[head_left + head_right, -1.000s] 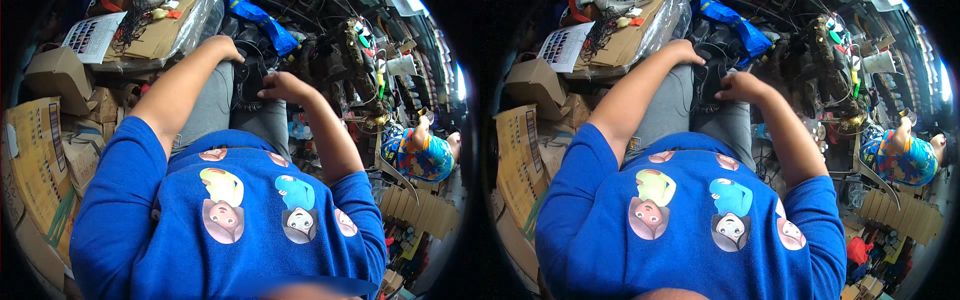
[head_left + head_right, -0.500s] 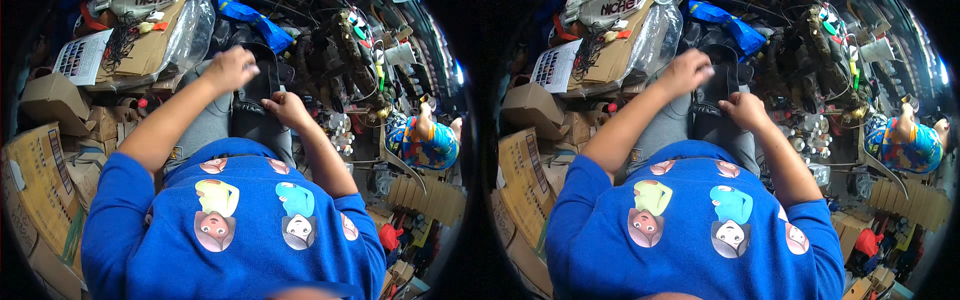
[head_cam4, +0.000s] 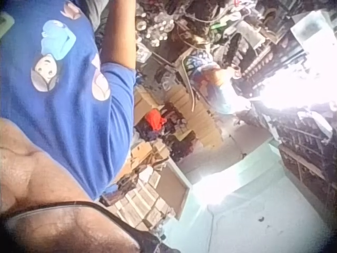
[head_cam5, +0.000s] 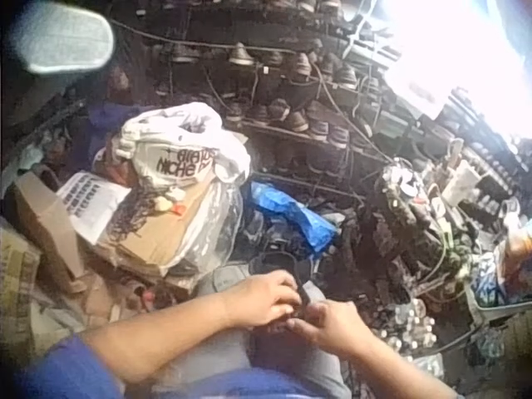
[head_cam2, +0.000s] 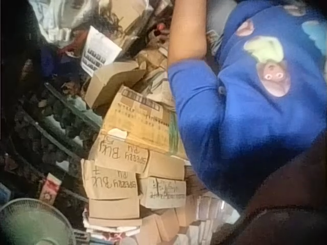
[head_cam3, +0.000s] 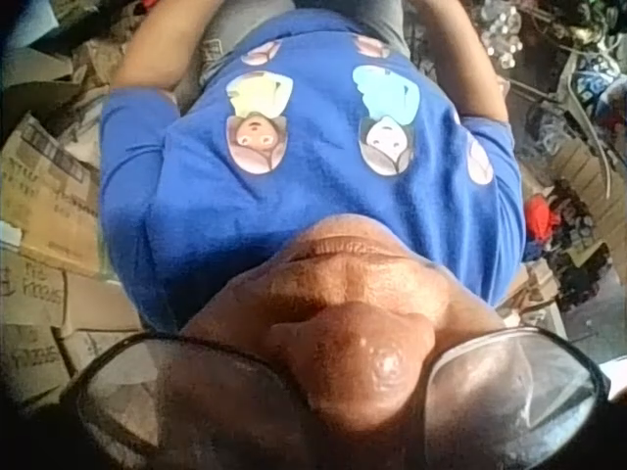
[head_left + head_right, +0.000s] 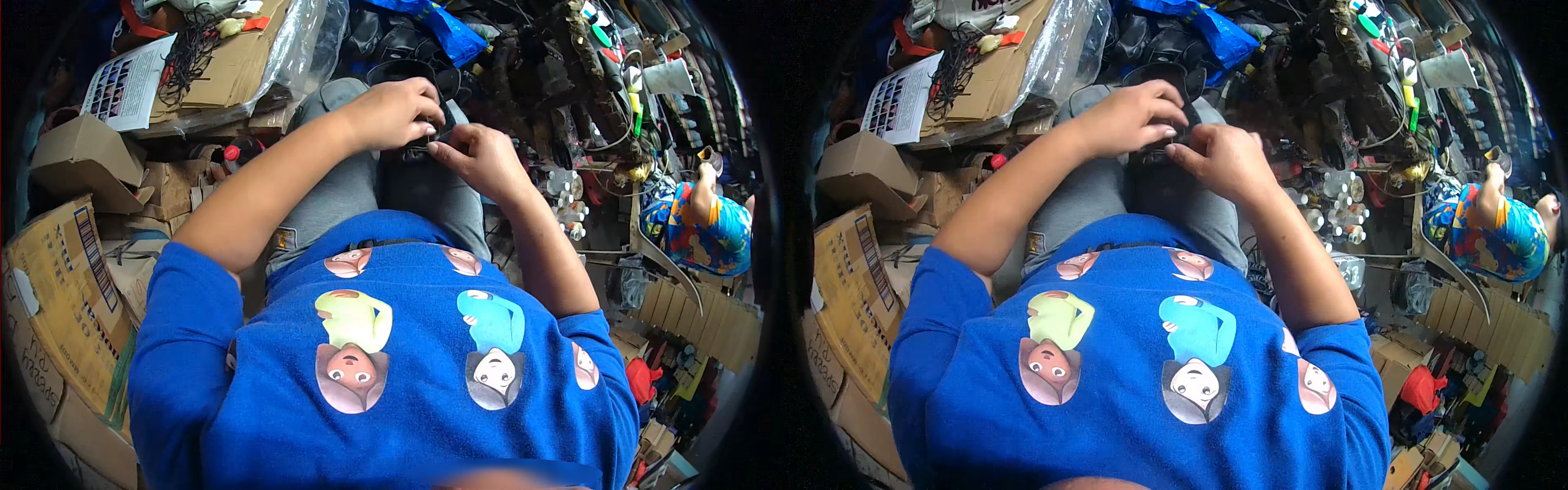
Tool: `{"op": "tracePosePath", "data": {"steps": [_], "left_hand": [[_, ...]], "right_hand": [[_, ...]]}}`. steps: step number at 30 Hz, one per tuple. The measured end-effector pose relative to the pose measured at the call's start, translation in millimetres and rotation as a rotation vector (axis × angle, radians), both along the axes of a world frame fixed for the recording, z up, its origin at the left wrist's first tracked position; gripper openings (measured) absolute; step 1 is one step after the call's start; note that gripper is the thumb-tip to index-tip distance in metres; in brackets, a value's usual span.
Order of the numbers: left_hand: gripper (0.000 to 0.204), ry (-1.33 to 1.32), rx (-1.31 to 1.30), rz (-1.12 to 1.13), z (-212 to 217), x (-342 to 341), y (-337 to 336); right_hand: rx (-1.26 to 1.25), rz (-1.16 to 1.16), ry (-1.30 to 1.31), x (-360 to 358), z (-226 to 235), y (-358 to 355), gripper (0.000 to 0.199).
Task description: Sewing the leather trim on a black shoe component by hand.
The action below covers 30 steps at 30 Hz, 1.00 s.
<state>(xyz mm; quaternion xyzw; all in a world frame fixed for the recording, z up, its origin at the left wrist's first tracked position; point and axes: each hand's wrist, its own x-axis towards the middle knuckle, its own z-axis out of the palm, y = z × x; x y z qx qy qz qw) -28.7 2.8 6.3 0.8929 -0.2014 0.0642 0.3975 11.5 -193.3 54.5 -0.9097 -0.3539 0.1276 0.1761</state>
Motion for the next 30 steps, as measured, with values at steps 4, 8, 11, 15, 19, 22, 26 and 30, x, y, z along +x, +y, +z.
{"op": "tracePosePath", "data": {"steps": [4,8,11,15,19,22,26,30], "left_hand": [[0.021,0.125,0.109,-0.063,1,24,-18],[0.024,0.19,0.152,-0.114,5,34,-22],[0.026,0.243,0.126,-0.158,3,40,-13],[0.019,0.523,-0.154,-0.311,-4,48,8],[0.022,0.582,-0.185,-0.324,-2,48,7],[0.024,0.62,-0.184,-0.344,2,50,8],[0.026,0.642,-0.178,-0.364,-2,52,11],[0.027,0.656,-0.183,-0.383,-6,55,12]], "right_hand": [[-0.008,0.029,0.413,6,-7,-12,0.026],[0.029,0.165,0.356,10,-8,-41,0.024],[0.363,-0.137,0.674,6,9,-70,0.021],[0.297,-0.036,0.368,4,11,-54,0.015],[0.211,0.007,0.319,4,-1,-37,0.021],[0.147,0.021,0.292,8,-5,-30,0.021],[0.096,0.016,0.268,11,-4,-24,0.019],[0.077,0.034,0.243,10,-1,-15,0.021]]}}
